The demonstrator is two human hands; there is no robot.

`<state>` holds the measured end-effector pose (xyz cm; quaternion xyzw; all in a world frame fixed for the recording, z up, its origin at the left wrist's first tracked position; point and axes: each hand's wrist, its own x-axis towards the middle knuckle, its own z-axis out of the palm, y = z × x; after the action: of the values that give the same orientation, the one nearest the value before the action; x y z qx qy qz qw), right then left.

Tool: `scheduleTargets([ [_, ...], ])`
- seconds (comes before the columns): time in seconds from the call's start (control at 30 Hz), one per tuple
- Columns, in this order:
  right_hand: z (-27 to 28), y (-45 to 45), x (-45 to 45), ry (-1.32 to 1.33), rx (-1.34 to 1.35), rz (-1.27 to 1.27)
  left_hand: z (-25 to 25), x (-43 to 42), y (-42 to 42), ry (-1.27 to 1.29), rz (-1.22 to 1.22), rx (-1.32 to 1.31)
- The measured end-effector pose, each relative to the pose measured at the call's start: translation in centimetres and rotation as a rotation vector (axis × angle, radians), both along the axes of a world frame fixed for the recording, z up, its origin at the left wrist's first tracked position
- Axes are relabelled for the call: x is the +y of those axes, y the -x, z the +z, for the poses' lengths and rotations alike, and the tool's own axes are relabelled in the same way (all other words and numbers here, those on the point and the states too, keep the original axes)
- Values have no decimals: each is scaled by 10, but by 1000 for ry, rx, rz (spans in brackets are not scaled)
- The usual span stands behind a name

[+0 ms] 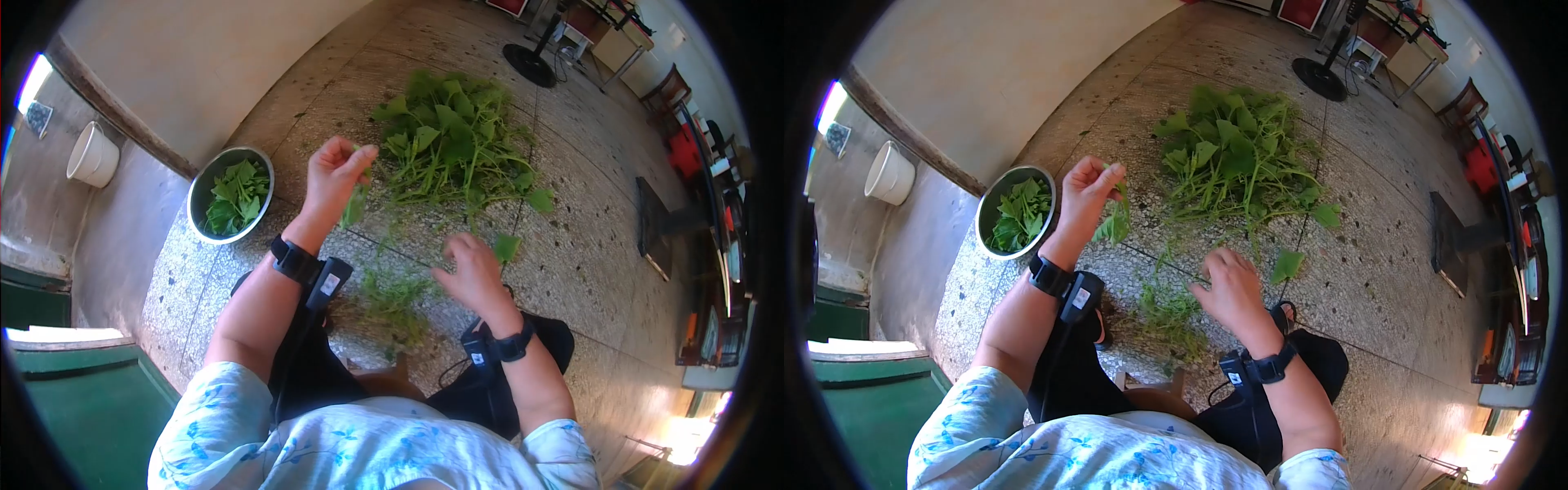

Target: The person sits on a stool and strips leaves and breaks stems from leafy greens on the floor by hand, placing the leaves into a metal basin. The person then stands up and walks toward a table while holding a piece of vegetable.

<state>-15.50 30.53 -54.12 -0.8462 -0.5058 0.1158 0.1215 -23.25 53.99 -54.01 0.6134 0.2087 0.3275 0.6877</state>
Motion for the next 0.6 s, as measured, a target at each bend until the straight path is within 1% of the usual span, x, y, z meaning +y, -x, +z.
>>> scheduleTargets([
  [0.07,-2,-1,13,-465,354,-106,7,-19,-2,80,-173,-15],
  [0.1,-3,0,21,-464,349,-115,8,-25,-2,121,-253,-12],
  [0.13,-4,1,28,-581,382,-96,9,-33,-4,123,-263,-14],
  [0.17,-5,1,32,-699,415,-74,10,-40,-5,225,-310,-55],
  [0.2,-6,1,32,-698,412,-80,10,-46,-6,326,-353,-97],
  [0.23,-7,0,33,-655,605,-102,9,-48,-6,390,-388,-131],
  [0.27,-8,0,34,-608,799,-122,11,-50,-7,391,-390,-131],
  [0.3,-10,1,35,-666,911,-155,14,-51,-7,421,-380,-112],
  [0.37,-12,-4,32,-680,958,-180,12,-51,-6,455,-373,-96],
  [0.43,-14,-7,30,-738,1044,-211,3,-50,-4,125,-529,172],
  [0.47,-14,-8,30,-736,1043,-213,0,-55,-4,127,-530,172],
  [0.53,-15,-6,31,-805,1089,-222,-3,-66,-5,-222,-533,300],
  [0.57,-14,-6,31,-802,1093,-224,-11,-67,-7,-160,-551,252],
  [0.6,-10,-6,32,-795,1066,-217,-14,-68,-7,-158,-551,254],
])
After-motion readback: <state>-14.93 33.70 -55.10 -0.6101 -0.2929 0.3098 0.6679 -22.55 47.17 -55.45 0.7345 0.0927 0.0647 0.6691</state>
